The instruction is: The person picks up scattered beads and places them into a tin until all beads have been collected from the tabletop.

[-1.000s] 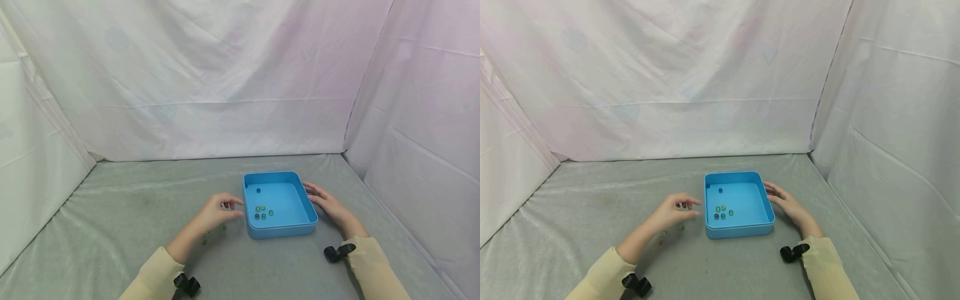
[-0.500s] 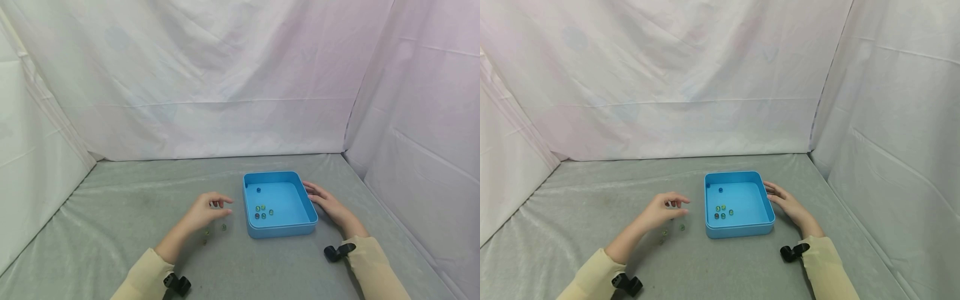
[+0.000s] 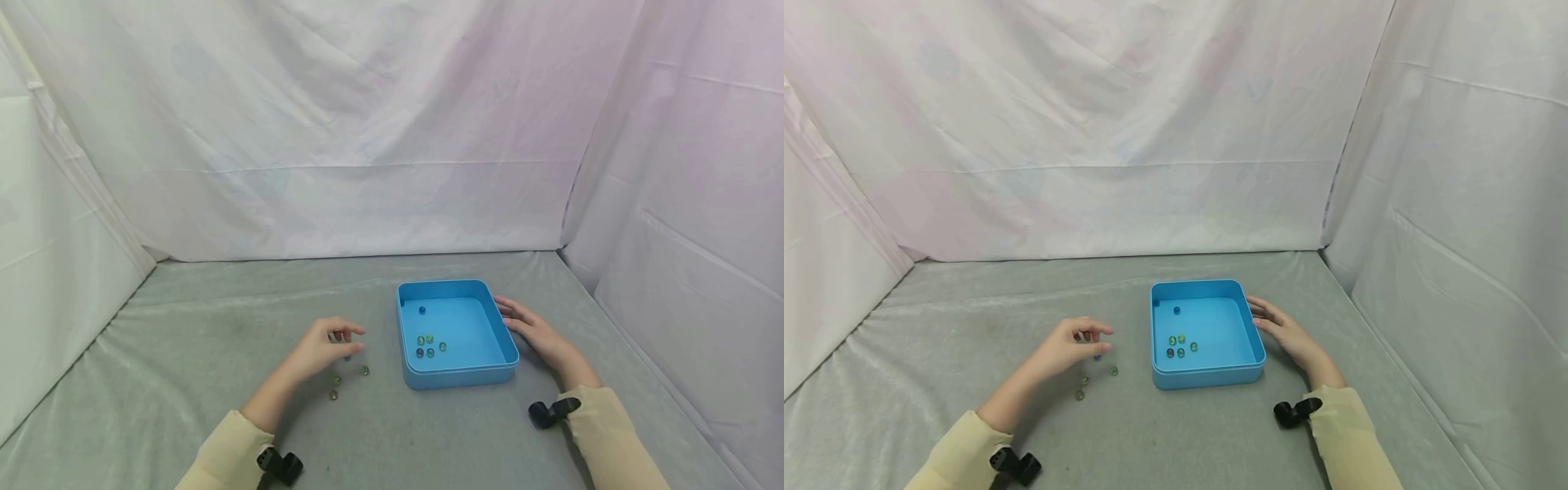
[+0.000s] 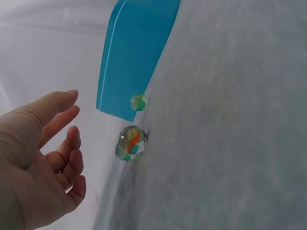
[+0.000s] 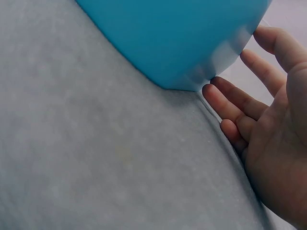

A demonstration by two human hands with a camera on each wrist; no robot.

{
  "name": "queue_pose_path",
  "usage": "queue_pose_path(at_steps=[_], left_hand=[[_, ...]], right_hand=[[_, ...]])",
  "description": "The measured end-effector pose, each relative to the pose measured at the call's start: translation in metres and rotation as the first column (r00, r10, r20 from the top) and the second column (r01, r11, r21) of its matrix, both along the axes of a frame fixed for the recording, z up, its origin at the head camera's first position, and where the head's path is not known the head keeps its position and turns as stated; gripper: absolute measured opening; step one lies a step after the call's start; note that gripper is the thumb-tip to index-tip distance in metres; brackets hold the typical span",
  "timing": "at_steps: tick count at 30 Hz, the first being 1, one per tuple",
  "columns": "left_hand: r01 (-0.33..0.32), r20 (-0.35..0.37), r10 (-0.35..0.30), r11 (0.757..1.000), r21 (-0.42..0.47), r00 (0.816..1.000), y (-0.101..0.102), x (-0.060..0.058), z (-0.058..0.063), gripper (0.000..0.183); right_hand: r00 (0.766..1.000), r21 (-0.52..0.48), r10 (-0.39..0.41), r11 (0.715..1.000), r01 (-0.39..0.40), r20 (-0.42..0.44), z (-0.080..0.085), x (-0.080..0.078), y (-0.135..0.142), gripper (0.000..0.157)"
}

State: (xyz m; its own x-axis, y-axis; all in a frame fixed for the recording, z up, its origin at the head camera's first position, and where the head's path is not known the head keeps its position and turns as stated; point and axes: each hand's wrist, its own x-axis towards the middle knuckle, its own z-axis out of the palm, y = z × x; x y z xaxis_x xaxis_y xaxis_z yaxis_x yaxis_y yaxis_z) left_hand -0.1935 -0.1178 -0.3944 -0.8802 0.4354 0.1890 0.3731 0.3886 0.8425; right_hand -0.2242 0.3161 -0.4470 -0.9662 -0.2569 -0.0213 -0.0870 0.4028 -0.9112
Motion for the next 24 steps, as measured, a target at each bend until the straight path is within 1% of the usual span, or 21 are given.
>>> queue_pose_path(at_steps=[2, 5, 10, 14, 16, 22, 24], left_hand=[[0.005, 0.007, -0.005, 1.0, 0.0, 1.0, -0.001, 0.004, 0.008, 0.022], [0.017, 0.015, -0.017, 1.0, -0.01, 1.0, -0.003, 0.005, 0.012, 0.022], [0.029, 0.026, -0.029, 0.999, -0.014, 0.999, -0.008, 0.002, 0.007, 0.021], [0.044, 0.057, -0.044, 0.999, 0.005, 0.997, -0.012, 0.0, 0.003, 0.021], [0.054, 0.068, -0.055, 0.998, 0.017, 0.996, -0.014, -0.002, -0.001, 0.022], [0.057, 0.088, -0.06, 0.998, 0.03, 0.994, -0.022, -0.019, -0.032, 0.023], [0.059, 0.089, -0.062, 0.998, 0.033, 0.994, -0.025, -0.023, -0.039, 0.023]], right_hand=[[1.0, -0.001, 0.0, 1.0, 0.0, -0.001, 0.0, 0.0, 0.0, 0.058], [1.0, 0.001, -0.002, 1.0, 0.002, -0.001, 0.0, 0.0, 0.0, 0.058], [1.0, -0.007, 0.001, 1.0, -0.001, 0.001, 0.001, 0.0, 0.0, 0.058], [1.0, -0.006, 0.002, 1.0, -0.002, 0.002, 0.001, 0.0, 0.0, 0.058], [1.0, -0.009, 0.003, 1.0, -0.003, 0.002, 0.001, 0.0, -0.001, 0.058], [1.0, -0.014, 0.006, 1.0, -0.006, 0.002, 0.003, 0.001, -0.001, 0.058], [1.0, -0.012, 0.006, 1.0, -0.006, 0.004, 0.003, 0.001, -0.001, 0.058]])
